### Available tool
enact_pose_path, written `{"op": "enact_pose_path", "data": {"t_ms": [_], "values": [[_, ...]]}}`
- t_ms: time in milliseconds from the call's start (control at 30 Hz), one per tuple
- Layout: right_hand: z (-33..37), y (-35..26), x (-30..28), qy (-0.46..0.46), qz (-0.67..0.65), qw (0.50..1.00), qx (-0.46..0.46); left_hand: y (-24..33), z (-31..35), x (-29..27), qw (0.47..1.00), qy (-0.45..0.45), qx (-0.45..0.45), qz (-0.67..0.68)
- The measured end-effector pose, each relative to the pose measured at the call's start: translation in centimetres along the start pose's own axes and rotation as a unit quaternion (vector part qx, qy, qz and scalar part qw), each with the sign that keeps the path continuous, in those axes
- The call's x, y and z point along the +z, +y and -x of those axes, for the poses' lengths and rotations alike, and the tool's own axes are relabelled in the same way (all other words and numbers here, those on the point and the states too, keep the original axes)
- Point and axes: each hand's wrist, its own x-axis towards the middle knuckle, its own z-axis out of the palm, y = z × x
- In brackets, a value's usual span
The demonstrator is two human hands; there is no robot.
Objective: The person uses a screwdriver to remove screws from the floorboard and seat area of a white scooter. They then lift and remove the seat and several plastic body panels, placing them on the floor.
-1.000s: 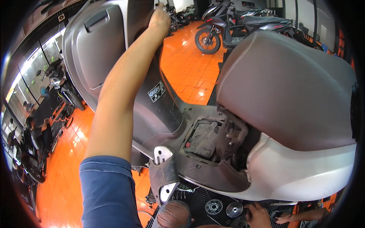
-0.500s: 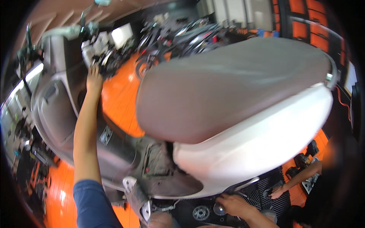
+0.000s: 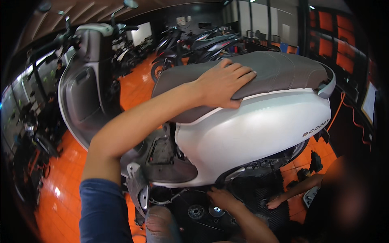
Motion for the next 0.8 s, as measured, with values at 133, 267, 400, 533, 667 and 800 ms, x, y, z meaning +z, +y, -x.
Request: {"op": "enact_pose_path", "data": {"t_ms": [133, 267, 400, 533, 667, 800], "values": [[1.2, -0.1, -0.4, -0.027, 0.013, 1.0, 0.007, -0.1, -0.7, -1.8, 0.996, -0.037, -0.007, -0.086], [1.8, -0.3, 0.2, -0.036, 0.019, 0.999, -0.006, -3.4, 0.4, -3.9, 0.99, 0.017, -0.026, -0.139], [2.0, 0.2, 0.1, -0.019, -0.013, 1.0, -0.001, -6.1, 4.0, -9.2, 0.972, 0.064, -0.21, -0.088], [2.2, 0.3, 0.0, -0.004, -0.011, 1.0, 0.001, -9.7, 11.4, -12.4, 0.911, 0.174, -0.355, -0.12], [2.7, 2.2, 1.9, 0.033, -0.015, 0.999, 0.002, -11.3, 18.8, -14.1, 0.849, 0.256, -0.446, -0.124], [2.7, 1.7, 1.3, -0.009, 0.017, 1.0, 0.022, -11.8, 24.0, -14.7, 0.81, 0.287, -0.502, -0.098]]}}
